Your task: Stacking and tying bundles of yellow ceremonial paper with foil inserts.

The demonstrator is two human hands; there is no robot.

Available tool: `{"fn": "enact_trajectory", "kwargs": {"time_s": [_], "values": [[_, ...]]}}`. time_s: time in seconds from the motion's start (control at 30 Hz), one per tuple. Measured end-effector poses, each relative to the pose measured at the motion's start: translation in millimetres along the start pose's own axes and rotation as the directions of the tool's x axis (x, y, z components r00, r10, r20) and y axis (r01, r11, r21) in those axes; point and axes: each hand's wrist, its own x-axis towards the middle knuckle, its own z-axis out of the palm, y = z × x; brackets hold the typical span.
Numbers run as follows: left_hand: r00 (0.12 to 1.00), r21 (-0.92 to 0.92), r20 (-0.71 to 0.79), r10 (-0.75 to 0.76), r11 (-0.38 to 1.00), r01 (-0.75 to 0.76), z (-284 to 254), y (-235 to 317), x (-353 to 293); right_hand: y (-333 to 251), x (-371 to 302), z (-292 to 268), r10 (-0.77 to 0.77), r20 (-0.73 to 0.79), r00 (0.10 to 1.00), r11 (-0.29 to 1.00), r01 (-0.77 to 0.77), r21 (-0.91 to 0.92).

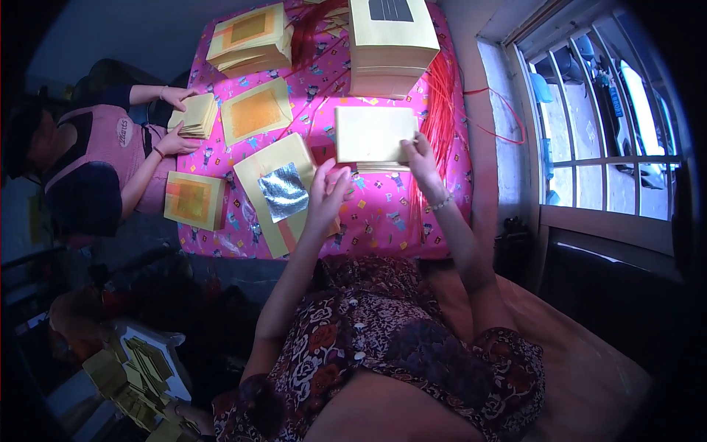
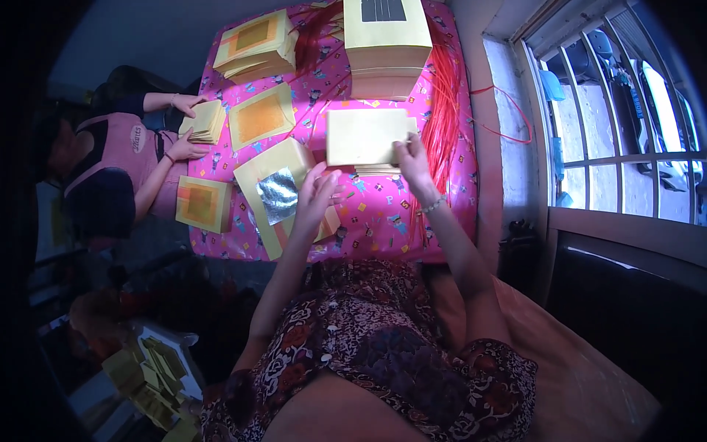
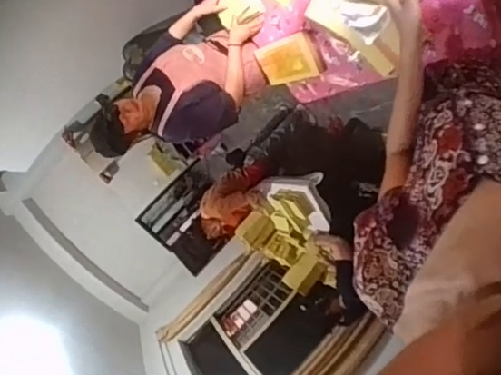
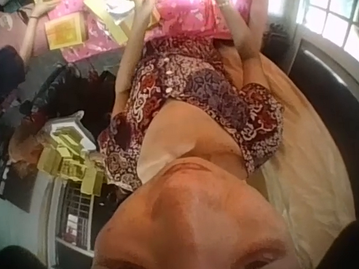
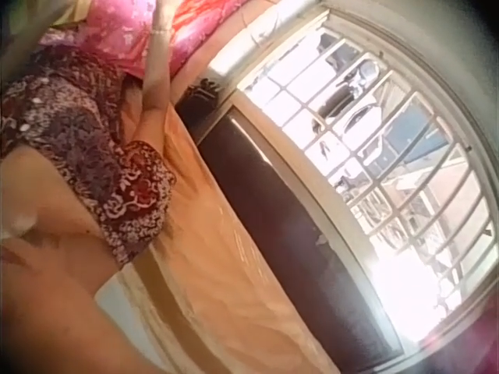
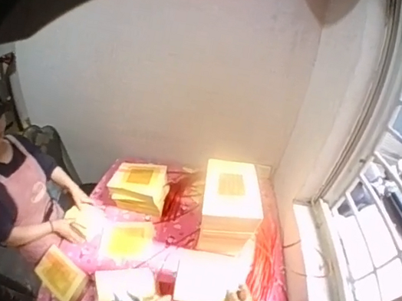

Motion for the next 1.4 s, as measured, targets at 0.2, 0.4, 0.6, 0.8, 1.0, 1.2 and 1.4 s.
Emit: {"fn": "enact_trajectory", "kwargs": {"time_s": [0.2,0.4,0.6,0.8,1.0,1.2,1.4], "values": [[0.971,0.167,-0.026,0.239,0.958,-0.232,-30,-8,-21,36,39,-43,-0.028,-0.127,0.992,0.987,0.008,-0.159],[0.931,0.335,-0.172,0.321,0.908,-0.251,-69,-3,-43,61,48,-31,-0.098,-0.061,0.993,0.955,0.076,-0.286],[0.886,0.517,-0.192,0.422,0.811,-0.274,-83,5,-53,67,40,-40,-0.298,-0.082,0.951,0.745,0.178,-0.643],[0.891,0.516,-0.177,0.418,0.81,-0.278,-96,-8,-57,83,36,-29,-0.537,0.006,0.843,0.235,0.156,-0.959],[0.879,0.562,-0.139,0.457,0.767,-0.31,-101,-4,-61,91,37,-33,-0.503,-0.102,0.858,0.343,0.089,-0.935],[0.867,0.75,0.049,0.495,0.556,-0.36,-113,2,-65,87,47,-51,-0.444,-0.126,0.887,0.487,0.12,-0.865],[0.834,0.822,0.304,0.46,0.315,-0.474,-118,9,-72,2,-5,-24,-0.616,0.14,0.775,0.438,0.485,-0.757]]}}
